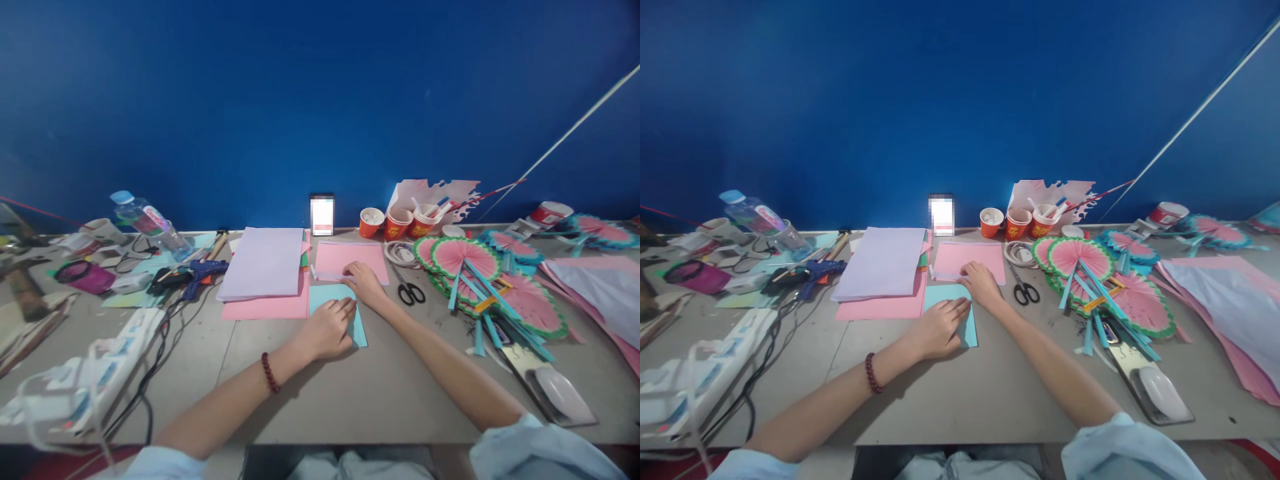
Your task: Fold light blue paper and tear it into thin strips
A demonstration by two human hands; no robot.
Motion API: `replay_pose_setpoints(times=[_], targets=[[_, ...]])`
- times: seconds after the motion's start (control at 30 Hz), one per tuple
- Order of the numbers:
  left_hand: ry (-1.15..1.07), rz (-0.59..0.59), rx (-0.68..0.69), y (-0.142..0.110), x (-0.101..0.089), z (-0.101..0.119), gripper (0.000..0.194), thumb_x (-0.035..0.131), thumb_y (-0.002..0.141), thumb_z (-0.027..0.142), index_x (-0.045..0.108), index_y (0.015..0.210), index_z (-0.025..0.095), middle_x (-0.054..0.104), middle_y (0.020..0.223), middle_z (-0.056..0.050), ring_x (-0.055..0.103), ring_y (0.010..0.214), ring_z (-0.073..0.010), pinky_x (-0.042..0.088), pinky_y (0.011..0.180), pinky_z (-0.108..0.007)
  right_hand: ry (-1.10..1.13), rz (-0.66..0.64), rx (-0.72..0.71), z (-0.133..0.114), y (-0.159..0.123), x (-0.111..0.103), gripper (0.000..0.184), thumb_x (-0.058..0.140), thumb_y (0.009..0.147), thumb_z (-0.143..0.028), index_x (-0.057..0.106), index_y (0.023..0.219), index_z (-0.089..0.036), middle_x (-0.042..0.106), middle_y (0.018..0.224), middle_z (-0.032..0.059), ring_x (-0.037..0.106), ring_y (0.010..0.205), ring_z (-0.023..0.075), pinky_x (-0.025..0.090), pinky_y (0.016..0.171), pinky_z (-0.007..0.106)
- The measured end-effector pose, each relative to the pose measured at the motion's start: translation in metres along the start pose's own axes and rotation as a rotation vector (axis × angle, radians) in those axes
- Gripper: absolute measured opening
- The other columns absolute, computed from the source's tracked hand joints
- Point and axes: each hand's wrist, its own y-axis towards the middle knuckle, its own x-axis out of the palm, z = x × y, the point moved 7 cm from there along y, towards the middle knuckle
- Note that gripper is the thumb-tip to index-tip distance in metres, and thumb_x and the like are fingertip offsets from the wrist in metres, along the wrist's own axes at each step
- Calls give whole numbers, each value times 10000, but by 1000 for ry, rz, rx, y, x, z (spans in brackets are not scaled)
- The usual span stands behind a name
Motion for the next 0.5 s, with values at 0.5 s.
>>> replay_pose_setpoints(times=[0.5], targets=[[-107,-76,112,-32,2,43,576,455,799,334,484,1266,-1,471,1356,-197,365,1307,-275,290,1067,-371,4,-9,2,-1,0,-1,111,589,843,-268,562,911,-185,604,957,64,524,881,212,389,804,335]])
